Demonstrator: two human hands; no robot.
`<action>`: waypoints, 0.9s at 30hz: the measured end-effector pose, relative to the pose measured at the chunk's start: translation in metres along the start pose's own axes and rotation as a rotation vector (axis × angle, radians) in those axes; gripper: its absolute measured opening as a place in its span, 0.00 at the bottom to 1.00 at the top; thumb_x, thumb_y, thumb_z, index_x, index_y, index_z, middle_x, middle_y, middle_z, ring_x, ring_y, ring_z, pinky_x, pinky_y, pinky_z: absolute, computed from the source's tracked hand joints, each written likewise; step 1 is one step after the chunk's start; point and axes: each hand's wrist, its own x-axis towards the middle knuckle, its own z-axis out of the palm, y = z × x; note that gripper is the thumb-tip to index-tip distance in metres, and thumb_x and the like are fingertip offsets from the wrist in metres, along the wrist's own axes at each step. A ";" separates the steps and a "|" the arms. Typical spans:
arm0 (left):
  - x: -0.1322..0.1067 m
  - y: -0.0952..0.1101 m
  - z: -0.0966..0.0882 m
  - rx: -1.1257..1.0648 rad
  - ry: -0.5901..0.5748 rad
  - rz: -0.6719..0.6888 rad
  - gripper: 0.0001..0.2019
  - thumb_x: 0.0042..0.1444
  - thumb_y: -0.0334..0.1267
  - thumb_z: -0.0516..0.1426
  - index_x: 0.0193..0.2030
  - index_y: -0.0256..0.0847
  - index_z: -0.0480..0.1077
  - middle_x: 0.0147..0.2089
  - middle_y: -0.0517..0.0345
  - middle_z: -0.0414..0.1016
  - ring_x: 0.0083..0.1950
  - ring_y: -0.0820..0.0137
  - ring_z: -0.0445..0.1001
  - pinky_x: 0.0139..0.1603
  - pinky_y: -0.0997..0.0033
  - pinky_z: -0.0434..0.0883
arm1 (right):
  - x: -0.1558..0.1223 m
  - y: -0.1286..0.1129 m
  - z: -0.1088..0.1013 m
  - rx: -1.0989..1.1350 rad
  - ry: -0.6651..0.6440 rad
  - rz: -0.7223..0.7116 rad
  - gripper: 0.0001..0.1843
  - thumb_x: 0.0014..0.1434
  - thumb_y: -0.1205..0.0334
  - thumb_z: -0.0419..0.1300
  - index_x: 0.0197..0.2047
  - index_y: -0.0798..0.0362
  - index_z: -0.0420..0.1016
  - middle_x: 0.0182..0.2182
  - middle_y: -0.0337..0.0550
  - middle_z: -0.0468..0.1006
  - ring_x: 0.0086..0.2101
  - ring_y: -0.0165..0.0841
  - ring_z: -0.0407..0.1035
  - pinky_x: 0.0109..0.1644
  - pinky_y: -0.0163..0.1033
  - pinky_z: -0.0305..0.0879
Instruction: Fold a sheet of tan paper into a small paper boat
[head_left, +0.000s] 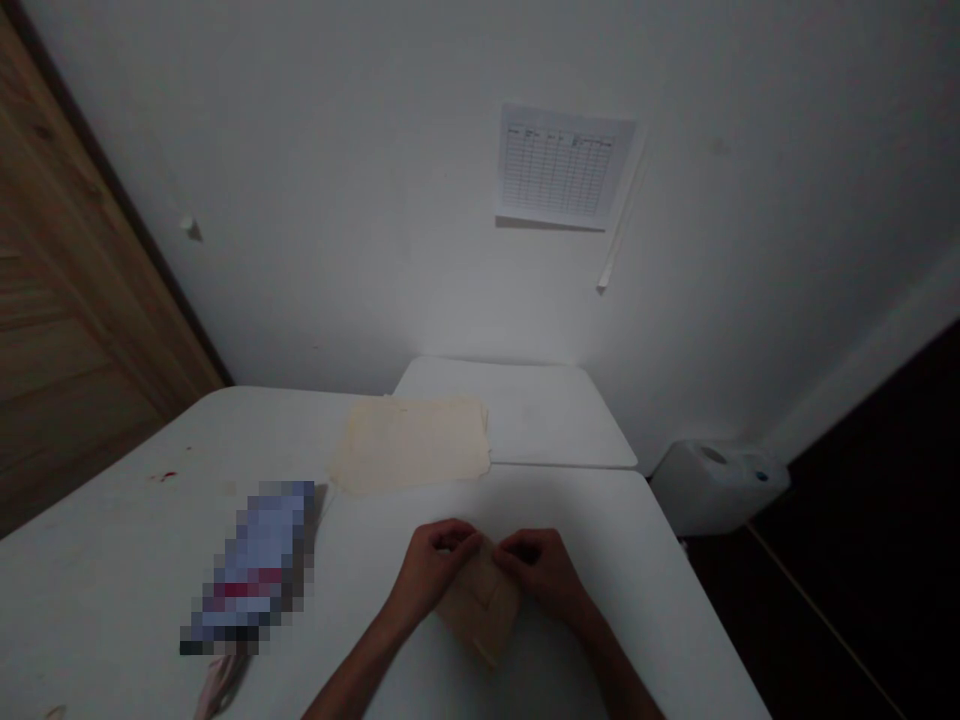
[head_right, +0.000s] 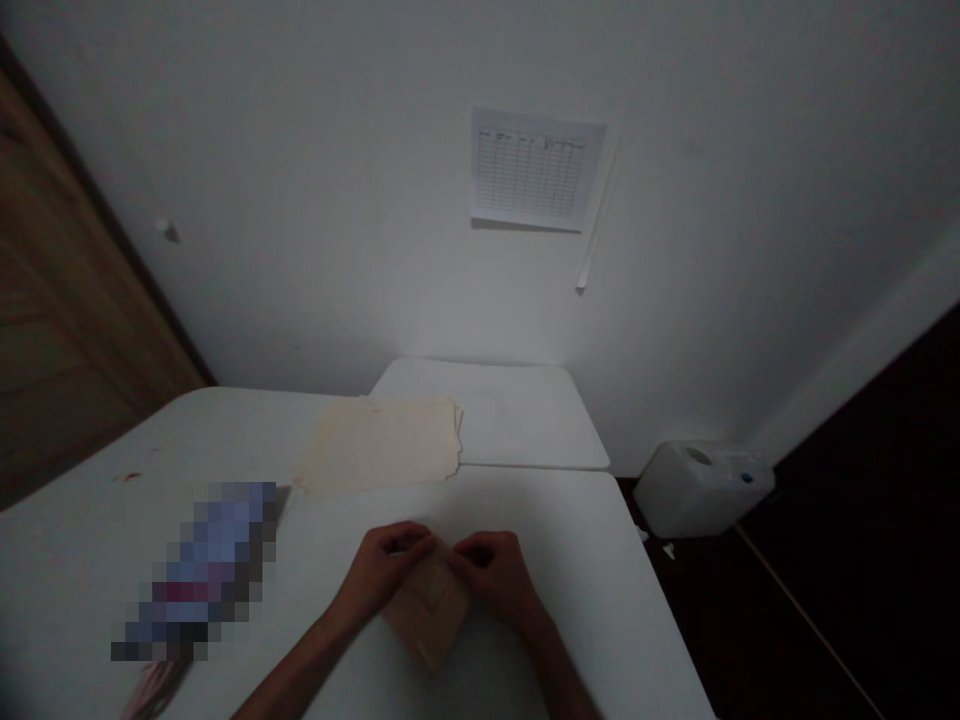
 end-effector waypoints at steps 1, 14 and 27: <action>-0.001 0.001 0.000 -0.010 0.003 0.000 0.11 0.51 0.45 0.61 0.29 0.38 0.77 0.30 0.53 0.79 0.34 0.63 0.76 0.34 0.71 0.70 | 0.000 0.000 0.000 -0.002 -0.003 0.002 0.12 0.52 0.55 0.66 0.30 0.56 0.81 0.27 0.45 0.81 0.28 0.36 0.74 0.31 0.35 0.68; -0.006 0.006 0.003 -0.082 0.021 -0.038 0.10 0.49 0.43 0.62 0.27 0.38 0.77 0.28 0.55 0.78 0.31 0.65 0.74 0.31 0.73 0.67 | -0.003 0.002 -0.001 -0.024 -0.066 0.001 0.10 0.53 0.57 0.65 0.31 0.56 0.81 0.28 0.45 0.81 0.28 0.34 0.74 0.31 0.34 0.66; -0.003 0.003 -0.003 -0.102 0.085 -0.033 0.14 0.50 0.48 0.62 0.30 0.38 0.77 0.29 0.55 0.79 0.31 0.65 0.75 0.32 0.72 0.70 | 0.000 0.002 -0.004 -0.015 0.000 0.032 0.12 0.54 0.55 0.64 0.29 0.57 0.80 0.26 0.44 0.80 0.26 0.33 0.73 0.29 0.34 0.66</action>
